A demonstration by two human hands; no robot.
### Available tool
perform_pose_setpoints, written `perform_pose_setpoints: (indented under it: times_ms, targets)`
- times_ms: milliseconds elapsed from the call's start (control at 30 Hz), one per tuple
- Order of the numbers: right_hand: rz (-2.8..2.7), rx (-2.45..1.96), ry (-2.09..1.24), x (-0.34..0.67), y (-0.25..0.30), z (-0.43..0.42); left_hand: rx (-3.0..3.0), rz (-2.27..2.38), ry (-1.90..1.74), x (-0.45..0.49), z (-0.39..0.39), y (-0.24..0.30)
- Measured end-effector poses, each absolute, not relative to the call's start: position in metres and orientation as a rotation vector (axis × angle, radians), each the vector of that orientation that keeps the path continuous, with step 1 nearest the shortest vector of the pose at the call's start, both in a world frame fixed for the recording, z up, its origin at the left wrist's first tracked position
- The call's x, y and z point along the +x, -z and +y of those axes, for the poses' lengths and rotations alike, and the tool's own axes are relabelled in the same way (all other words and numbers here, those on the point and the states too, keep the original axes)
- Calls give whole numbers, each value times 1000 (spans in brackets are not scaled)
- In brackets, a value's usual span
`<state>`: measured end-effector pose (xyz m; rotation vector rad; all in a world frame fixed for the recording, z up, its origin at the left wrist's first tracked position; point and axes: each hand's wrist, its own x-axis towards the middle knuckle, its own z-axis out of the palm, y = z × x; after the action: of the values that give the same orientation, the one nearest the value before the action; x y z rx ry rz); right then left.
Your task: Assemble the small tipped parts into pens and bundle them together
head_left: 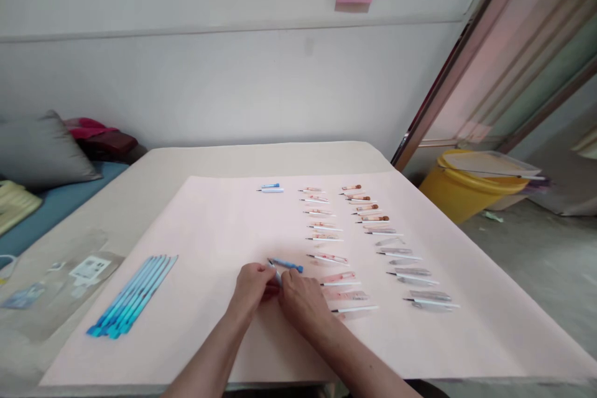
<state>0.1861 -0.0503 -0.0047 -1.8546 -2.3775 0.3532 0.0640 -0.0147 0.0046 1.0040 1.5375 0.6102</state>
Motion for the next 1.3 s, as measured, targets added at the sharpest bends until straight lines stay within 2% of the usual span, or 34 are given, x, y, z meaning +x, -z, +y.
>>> perform_pose_setpoints:
  times_ms: [300, 600, 800, 1300]
  targets:
    - [-2440, -1821, -396, 184, 2, -61, 1135, 1711, -684, 61, -9, 12]
    - [-2305, -1863, -487, 188, 5, -59, 753, 1535, -908, 30, 7, -8]
    - [-2140, -1597, -647, 194, -8, -61, 343, 1296, -1081, 7, 16, -10]
    - [-2008, -1456, -719, 191, -10, -62, 583, 1293, -1009, 22, 2, -20]
